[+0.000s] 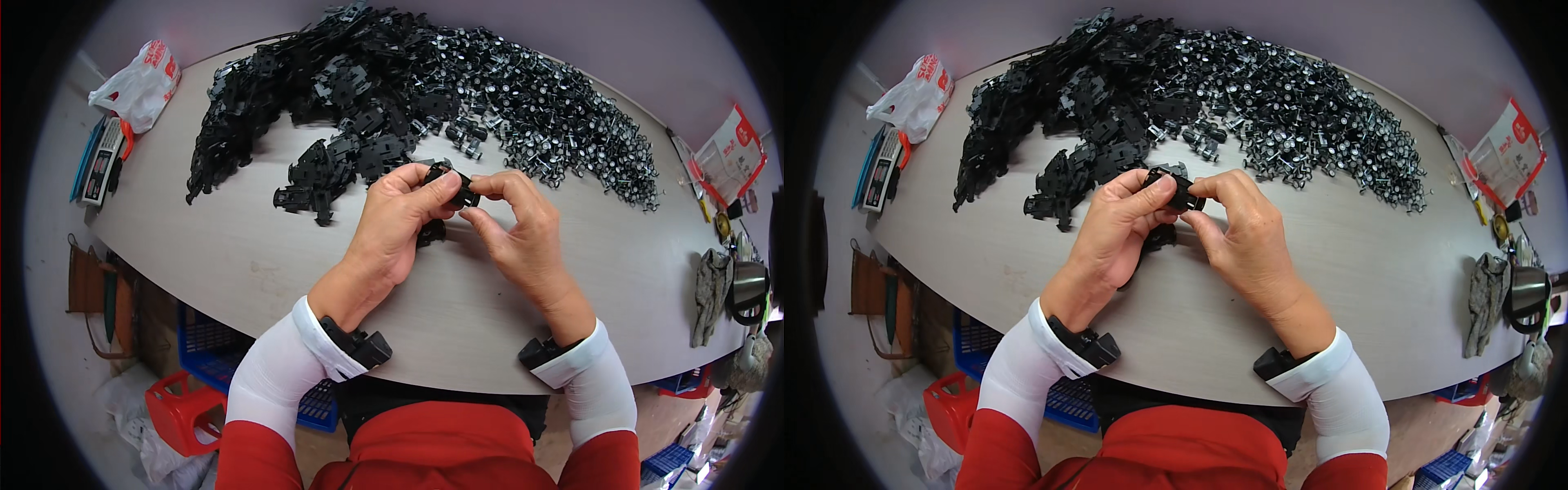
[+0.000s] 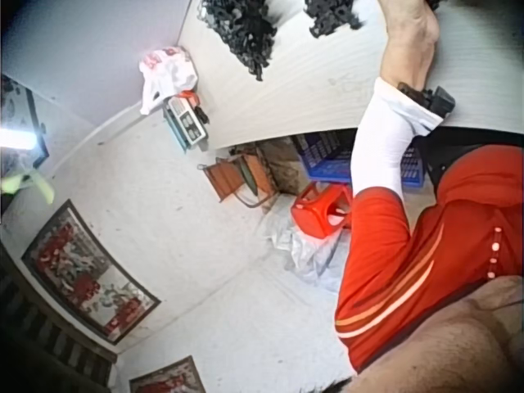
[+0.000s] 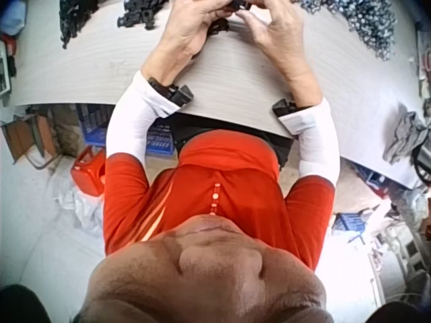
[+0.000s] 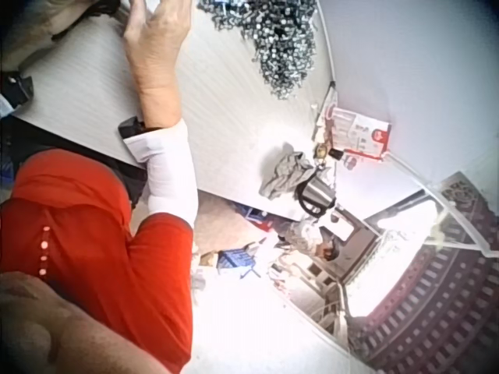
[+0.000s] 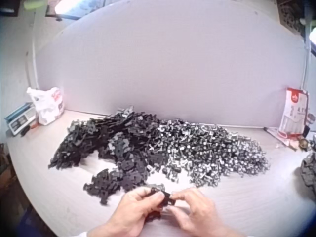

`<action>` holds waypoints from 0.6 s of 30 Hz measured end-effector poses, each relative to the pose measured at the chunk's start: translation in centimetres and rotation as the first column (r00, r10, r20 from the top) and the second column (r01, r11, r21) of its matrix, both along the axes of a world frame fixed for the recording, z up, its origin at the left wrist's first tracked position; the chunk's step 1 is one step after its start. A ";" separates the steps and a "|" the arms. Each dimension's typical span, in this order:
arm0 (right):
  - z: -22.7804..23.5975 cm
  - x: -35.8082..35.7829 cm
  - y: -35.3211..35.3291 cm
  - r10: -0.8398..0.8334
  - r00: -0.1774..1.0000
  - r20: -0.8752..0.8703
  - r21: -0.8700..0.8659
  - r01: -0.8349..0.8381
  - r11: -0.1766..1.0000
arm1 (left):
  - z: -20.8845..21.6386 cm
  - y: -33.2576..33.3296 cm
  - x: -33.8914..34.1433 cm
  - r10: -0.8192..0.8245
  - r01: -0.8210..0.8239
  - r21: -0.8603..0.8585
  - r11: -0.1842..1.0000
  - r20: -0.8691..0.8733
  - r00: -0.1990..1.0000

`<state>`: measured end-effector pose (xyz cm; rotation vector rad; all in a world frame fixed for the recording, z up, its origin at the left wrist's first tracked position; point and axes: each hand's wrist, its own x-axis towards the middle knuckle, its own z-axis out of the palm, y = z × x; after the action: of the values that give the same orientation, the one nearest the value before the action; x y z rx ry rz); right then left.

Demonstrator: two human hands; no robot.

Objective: Assembling small black plastic components by inserting metal pins.

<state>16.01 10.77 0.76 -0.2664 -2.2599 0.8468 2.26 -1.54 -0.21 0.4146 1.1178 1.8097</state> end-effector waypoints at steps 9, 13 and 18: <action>0.7 0.1 -0.7 -0.047 0.996 -0.080 -0.012 0.046 0.999 | 0.8 -0.2 0.5 -0.002 -0.002 0.054 0.999 0.069 0.998; 0.8 0.5 -0.2 0.013 0.993 -0.119 -0.033 -0.018 0.999 | 2.3 -0.7 1.6 0.017 -0.017 0.007 1.000 -0.008 1.000; 0.2 1.0 1.4 0.030 0.999 -0.010 -0.625 -0.030 0.780 | 2.9 -4.4 2.4 -0.347 0.217 -0.338 0.916 -0.394 0.851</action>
<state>17.04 12.17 1.00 -0.5301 -1.9110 1.6073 4.64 -5.94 2.72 0.8095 1.5178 1.2949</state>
